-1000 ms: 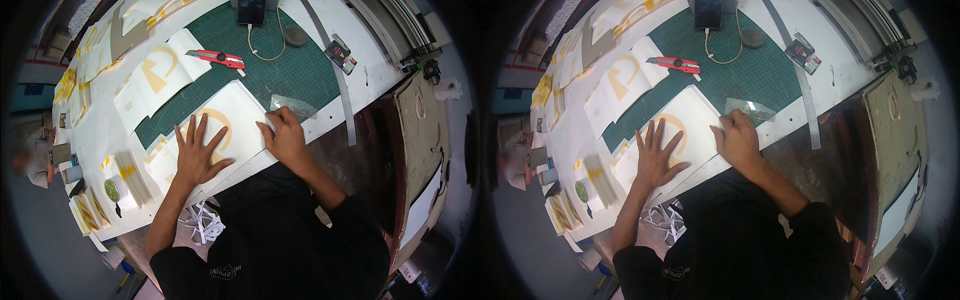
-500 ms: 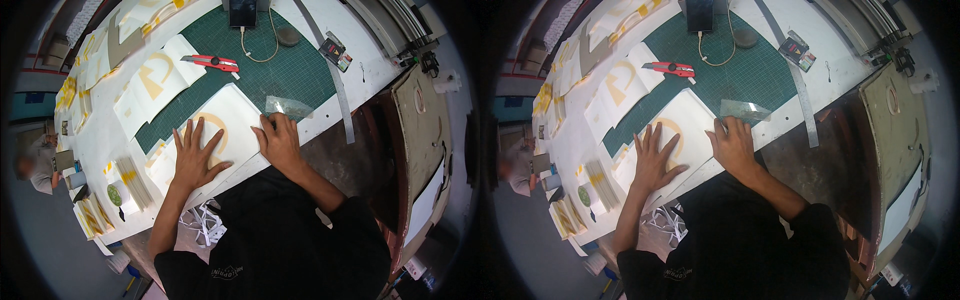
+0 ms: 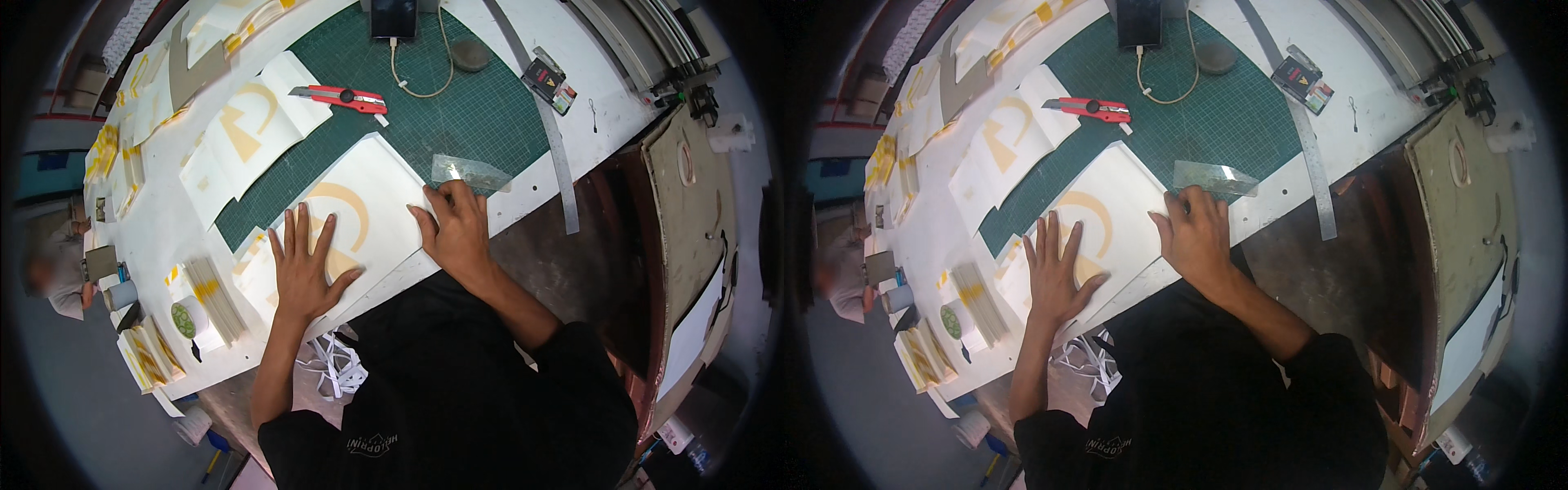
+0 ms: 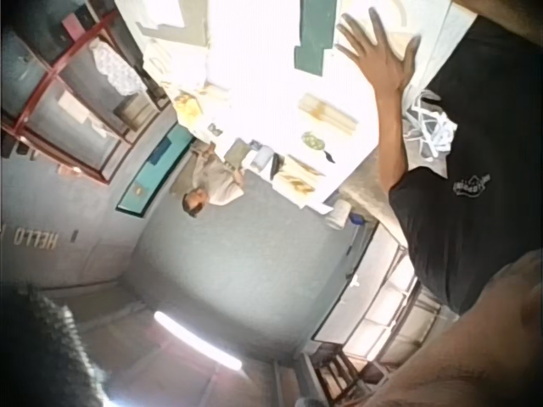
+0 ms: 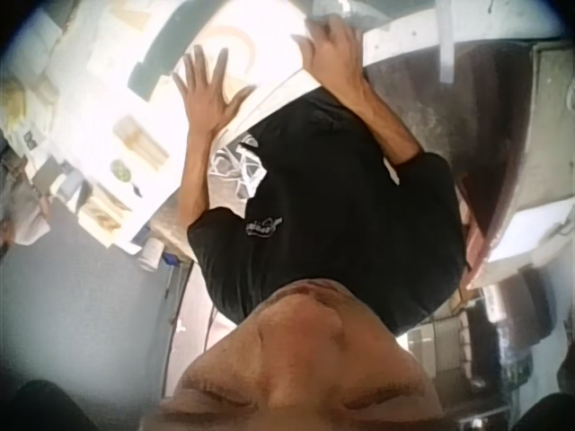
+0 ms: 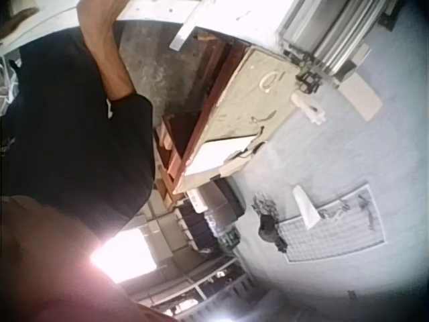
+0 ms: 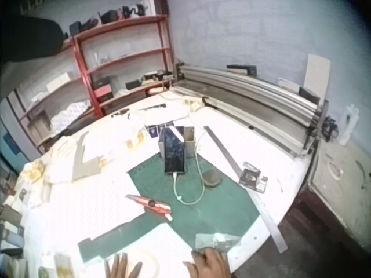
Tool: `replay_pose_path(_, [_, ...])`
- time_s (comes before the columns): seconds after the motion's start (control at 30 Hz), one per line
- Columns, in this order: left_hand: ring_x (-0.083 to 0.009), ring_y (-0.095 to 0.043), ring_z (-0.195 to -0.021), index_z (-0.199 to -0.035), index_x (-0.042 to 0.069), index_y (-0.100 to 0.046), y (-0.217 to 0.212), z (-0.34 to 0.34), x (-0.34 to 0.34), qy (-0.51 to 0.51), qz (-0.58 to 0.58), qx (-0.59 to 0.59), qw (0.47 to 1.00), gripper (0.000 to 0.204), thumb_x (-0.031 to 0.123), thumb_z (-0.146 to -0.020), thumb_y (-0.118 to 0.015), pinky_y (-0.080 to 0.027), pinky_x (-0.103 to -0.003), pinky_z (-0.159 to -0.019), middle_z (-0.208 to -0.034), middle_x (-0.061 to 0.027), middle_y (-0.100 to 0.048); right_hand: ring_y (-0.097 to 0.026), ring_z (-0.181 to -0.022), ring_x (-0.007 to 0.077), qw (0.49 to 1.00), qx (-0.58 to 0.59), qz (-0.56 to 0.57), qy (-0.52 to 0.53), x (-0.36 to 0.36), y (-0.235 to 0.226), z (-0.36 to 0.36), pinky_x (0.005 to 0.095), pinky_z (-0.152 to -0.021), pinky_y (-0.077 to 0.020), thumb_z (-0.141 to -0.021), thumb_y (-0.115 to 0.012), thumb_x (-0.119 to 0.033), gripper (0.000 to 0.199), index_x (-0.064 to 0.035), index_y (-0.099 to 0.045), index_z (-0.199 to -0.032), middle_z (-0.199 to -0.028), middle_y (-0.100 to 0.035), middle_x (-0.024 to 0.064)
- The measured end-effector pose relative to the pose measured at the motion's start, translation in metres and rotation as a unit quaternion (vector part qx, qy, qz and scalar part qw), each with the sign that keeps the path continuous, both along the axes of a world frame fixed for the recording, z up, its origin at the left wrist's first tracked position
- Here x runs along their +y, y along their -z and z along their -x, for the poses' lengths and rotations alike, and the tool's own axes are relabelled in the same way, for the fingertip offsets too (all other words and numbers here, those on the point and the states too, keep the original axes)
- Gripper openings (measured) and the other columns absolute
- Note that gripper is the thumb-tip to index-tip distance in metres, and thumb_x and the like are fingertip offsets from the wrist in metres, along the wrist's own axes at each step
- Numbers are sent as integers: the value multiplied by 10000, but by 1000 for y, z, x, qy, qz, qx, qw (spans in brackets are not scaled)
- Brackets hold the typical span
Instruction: The person assembles paper products by folding white sheets with yellow printed designs. They use a red utility knife to trim edges and a clear plastic scraper to smooth the folds on a green cutting mat. The person handles the sheets one at a time, stacking the finished items.
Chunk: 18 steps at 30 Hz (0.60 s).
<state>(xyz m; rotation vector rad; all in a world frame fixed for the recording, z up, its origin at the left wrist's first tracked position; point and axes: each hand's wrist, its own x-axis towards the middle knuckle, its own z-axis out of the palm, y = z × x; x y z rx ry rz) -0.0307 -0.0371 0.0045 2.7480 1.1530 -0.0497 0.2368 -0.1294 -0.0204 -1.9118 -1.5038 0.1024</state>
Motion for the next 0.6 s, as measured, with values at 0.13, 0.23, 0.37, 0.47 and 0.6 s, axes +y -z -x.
replay_pose_path(0.13, [-485,-168,-1631,-1639,192,-477,9,10,1,9,-2,-47,999,920,717,-908,-666,-24,-719,-1262,-1747,-287,-226,-611,-968,290,999,31,-15,13,-2,6,0,451,-814,-411,-861,-858,-229,396,-3,-733,-1161,-1029,-616,115])
replay_pose_path(0.23, [-484,-183,-1628,-1629,187,-492,9,12,0,10,3,-59,998,889,699,-920,-654,-12,-727,-1256,-1742,-289,-241,-618,-987,301,999,42,-28,14,-2,8,0,455,-832,-417,-858,-863,-227,398,-1,-729,-1158,-1045,-626,123])
replay_pose_path(0.37, [-478,-174,-1632,-1629,180,-491,6,8,1,15,-4,-28,999,881,707,-936,-626,-1,-740,-1247,-1742,-291,-236,-621,-1012,311,998,65,-24,12,-4,5,-1,454,-865,-422,-864,-862,-229,399,0,-725,-1161,-1074,-637,133])
replay_pose_path(0.47, [-475,-154,-1638,-1636,178,-479,7,7,0,18,-9,-10,1000,886,730,-952,-586,2,-743,-1244,-1744,-297,-223,-615,-1038,314,996,74,-43,22,-5,5,-1,466,-888,-416,-866,-863,-237,406,-6,-724,-1170,-1087,-640,136])
replay_pose_path(0.6, [-475,-127,-1643,-1657,183,-441,9,7,1,23,-13,2,1000,887,741,-976,-540,10,-742,-1243,-1750,-304,-195,-600,-1069,321,997,60,-24,30,-11,2,-1,481,-911,-403,-865,-864,-245,413,-16,-719,-1177,-1095,-642,132])
